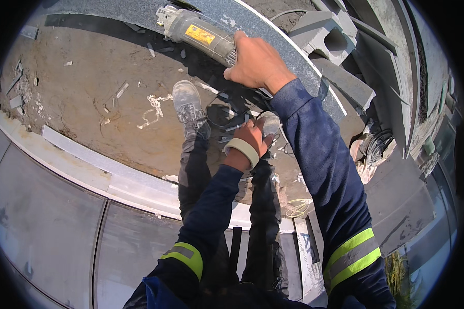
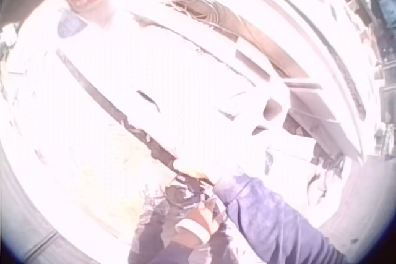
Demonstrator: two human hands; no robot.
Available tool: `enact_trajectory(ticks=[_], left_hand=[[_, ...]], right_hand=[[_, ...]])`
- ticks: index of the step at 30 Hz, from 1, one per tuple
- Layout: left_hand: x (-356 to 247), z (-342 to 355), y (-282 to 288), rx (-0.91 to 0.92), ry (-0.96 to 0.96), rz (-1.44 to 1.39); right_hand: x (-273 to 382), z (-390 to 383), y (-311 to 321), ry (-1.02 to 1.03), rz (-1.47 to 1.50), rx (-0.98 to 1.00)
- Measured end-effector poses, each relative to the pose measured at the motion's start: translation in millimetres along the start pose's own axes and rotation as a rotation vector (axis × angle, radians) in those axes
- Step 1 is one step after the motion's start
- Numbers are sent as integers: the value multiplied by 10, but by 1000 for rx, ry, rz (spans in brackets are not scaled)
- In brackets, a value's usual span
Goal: The person uses an angle grinder to smooth the edge of a long, curved stone slab. They hold the tool with both hands and move it along the slab's edge, generating dust. The person briefly touches their face before resuming the grinding task.
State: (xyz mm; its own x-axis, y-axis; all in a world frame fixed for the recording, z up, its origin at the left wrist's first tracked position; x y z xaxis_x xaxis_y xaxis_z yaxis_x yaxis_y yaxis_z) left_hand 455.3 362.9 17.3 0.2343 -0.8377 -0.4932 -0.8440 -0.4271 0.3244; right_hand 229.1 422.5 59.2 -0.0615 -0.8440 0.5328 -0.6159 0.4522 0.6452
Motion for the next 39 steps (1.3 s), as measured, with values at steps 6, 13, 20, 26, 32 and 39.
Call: enact_trajectory(ticks=[6,13,20,26,32,39], left_hand=[[-10,56,-25,7,-70,89],[-6,30,-159,20,-51,192],[-45,-22,36,-67,-36,10],[-72,7,14,-23,-62,44],[-23,-22,-78,-48,-76,120],[-25,-26,-14,-30,-41,39]], right_hand=[[24,241,-32,41,-5,-19],[123,351,-13,34,-28,6],[-18,-19,2,-10,13,26],[4,183,-31,30,12,-3],[104,373,-46,23,-26,45],[-19,-16,-9,5,-14,6]])
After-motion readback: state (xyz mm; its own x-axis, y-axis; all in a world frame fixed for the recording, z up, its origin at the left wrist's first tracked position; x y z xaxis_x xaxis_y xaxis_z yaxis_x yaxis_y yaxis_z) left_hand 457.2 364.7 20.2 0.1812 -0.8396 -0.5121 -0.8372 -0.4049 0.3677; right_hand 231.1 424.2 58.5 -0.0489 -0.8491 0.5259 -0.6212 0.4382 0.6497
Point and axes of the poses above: each hand's wrist, its own z-axis towards the middle knuckle, its own y-axis out of the back of the hand, x = y × z, the point moved 6 cm from there along z, towards the middle knuckle, and after that the axes turned 7 degrees about y, right-handed, at the moved point
